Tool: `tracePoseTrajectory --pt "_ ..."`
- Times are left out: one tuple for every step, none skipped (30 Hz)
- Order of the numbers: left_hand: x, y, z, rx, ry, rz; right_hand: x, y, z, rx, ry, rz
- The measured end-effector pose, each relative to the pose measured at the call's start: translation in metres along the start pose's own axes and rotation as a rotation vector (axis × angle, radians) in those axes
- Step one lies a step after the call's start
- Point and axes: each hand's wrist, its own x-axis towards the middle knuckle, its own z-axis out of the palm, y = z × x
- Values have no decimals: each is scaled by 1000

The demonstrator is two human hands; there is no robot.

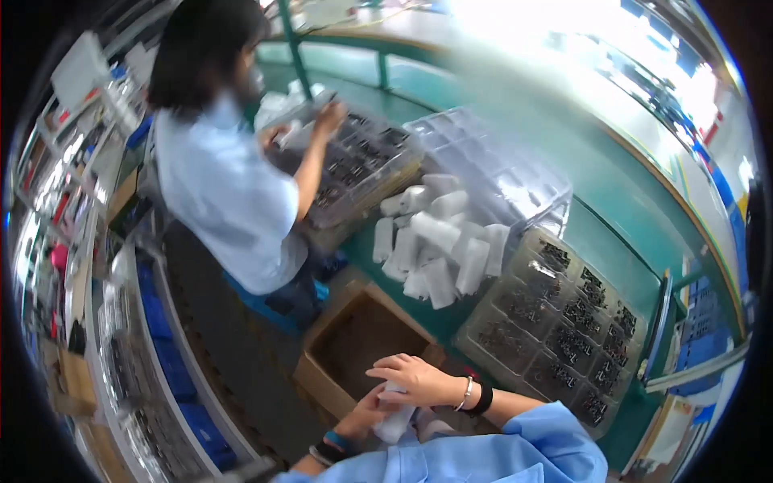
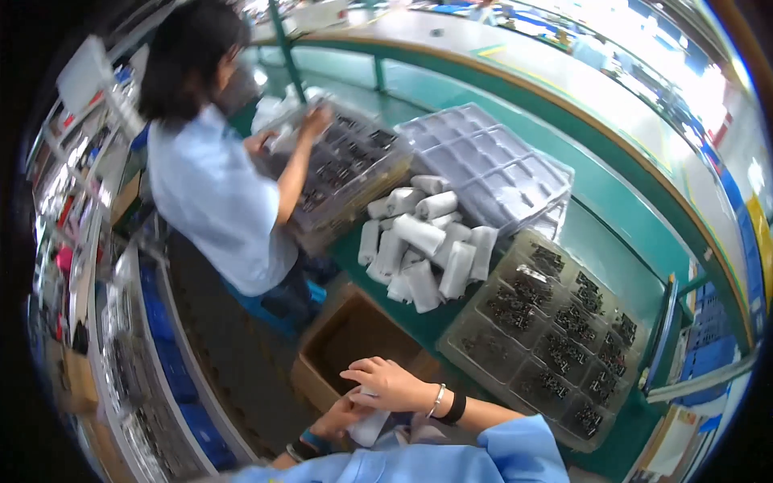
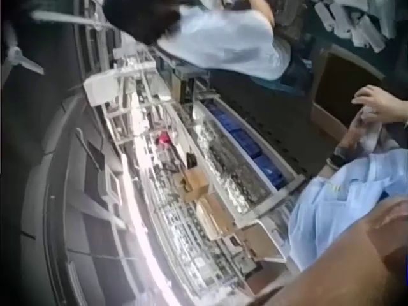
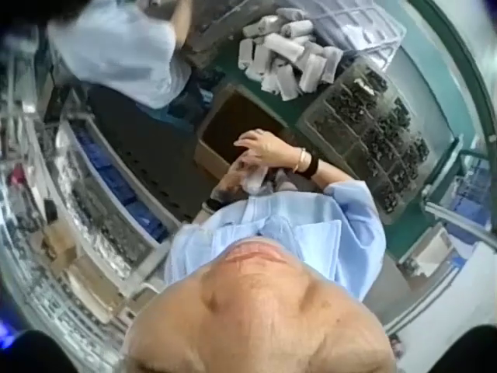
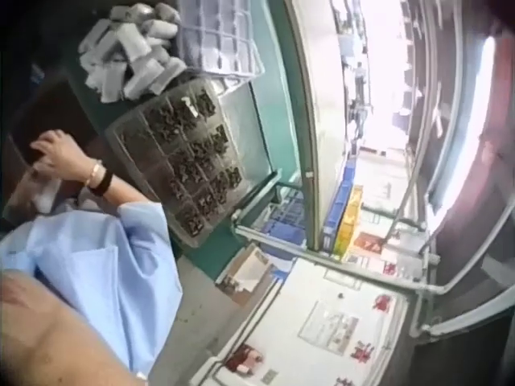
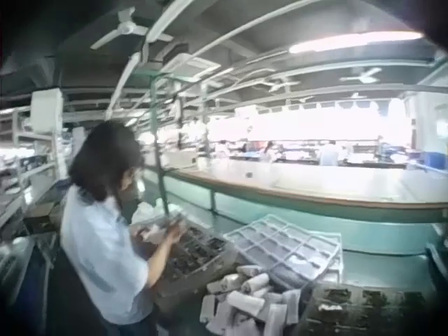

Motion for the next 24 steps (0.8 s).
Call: tracePoseTrajectory --pt "9 -17 -11 131 -198 188 -7 -9 10 -2 -26 30" --pt "18 -35 -22 270 -386 379 -15 -16 17 -6 -54 60" --pt "25 -37 -30 443 -567 578 -17 -15 20 -17 -64 76" --pt "21 -37 -31 432 -529 596 -22 -19 25 -11 -93 47" --pt "19 -36 -27 436 -590 449 -31 -24 30 -8 -73 129" --pt "18 -36 -23 439 -657 300 -38 -29 34 -9 -45 216" --pt "17 -35 -19 441 -724 149 -45 -33 37 -10 -62 192" --pt "13 -34 -19 440 -709 166 -51 -40 40 0 -59 227" --pt "8 -34 -20 439 -716 107 -57 -47 44 14 -45 273" --pt "3 -34 -21 440 -722 49 -61 -53 47 28 -29 318" --pt "1 -35 -23 429 -728 -16 -62 -55 47 32 -34 317" --pt "-2 -36 -25 425 -723 -17 -63 -56 48 92 -33 363" --pt "-6 -36 -27 314 -681 -8 -65 -58 48 152 -34 411" --pt "-12 -37 -27 209 -641 -2 -70 -64 47 211 -27 462" --pt "-18 -39 -27 102 -602 2 -72 -69 44 215 -28 467" --pt "-20 -41 -29 98 -605 -8 -70 -74 36 271 -68 482" --pt "-19 -43 -32 -148 -616 -42 -65 -79 27 325 -101 506" --pt "-21 -40 -32 -394 -615 -86 -62 -82 19 386 -133 534" --pt "-23 -35 -32 -420 -535 -74 -60 -78 15 441 -131 536" --pt "-26 -24 -29 -446 -458 -78 -61 -70 13 502 -124 552" --pt "-26 -14 -28 -492 -444 -75 -64 -60 17 552 -69 586" --pt "-24 -7 -26 -543 -434 -85 -69 -52 20 600 -7 633" --pt "-23 0 -20 -513 -463 78 -63 -45 16 582 15 624" --pt "-21 5 -13 -483 -489 238 -58 -44 12 417 95 522"
